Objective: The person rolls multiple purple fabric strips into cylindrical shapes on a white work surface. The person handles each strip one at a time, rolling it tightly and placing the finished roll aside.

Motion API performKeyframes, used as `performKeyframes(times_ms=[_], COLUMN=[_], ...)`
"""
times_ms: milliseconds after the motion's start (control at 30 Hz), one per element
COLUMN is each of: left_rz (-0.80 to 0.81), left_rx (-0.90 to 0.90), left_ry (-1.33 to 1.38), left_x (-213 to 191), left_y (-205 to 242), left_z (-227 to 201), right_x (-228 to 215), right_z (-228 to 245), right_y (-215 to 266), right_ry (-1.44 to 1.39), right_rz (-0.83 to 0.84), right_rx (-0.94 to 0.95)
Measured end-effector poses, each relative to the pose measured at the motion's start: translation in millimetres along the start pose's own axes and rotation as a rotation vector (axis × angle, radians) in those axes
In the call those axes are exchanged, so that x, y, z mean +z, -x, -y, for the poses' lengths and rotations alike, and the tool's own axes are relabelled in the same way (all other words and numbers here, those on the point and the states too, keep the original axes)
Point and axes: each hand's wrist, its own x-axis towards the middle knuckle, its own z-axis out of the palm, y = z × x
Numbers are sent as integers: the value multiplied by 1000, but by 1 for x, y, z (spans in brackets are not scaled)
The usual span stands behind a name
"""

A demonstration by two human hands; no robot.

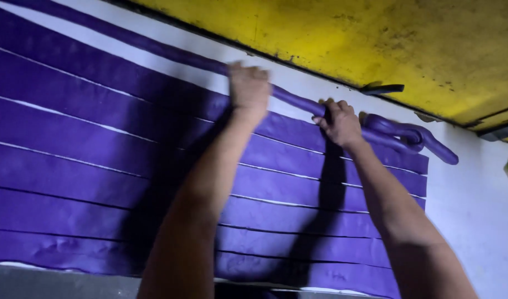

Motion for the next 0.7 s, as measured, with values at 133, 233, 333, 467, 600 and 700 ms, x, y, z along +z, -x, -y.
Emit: performKeyframes(times_ms=[133,233,333,467,600,700], left_rz=[125,113,100,153,178,92], left_rx=[286,298,262,102,82,76], left_ry=[240,136,224,66,160,71], left_x=[5,15,10,-10,-46,-35], left_y=[22,24,25,33,64,68], left_z=[-70,-72,-73,-107,-151,-155], right_x=[7,-30,-63,-53,-39,-57], right_z=[-6,-25,-45,-47,-137,-260], right_y=[7,14,27,47,64,92], right_ry=[51,-135,58,214,31,49], right_rz=[-60,95,57,-172,-515,-587], right_rx=[27,17,-78,-276,-131,-63])
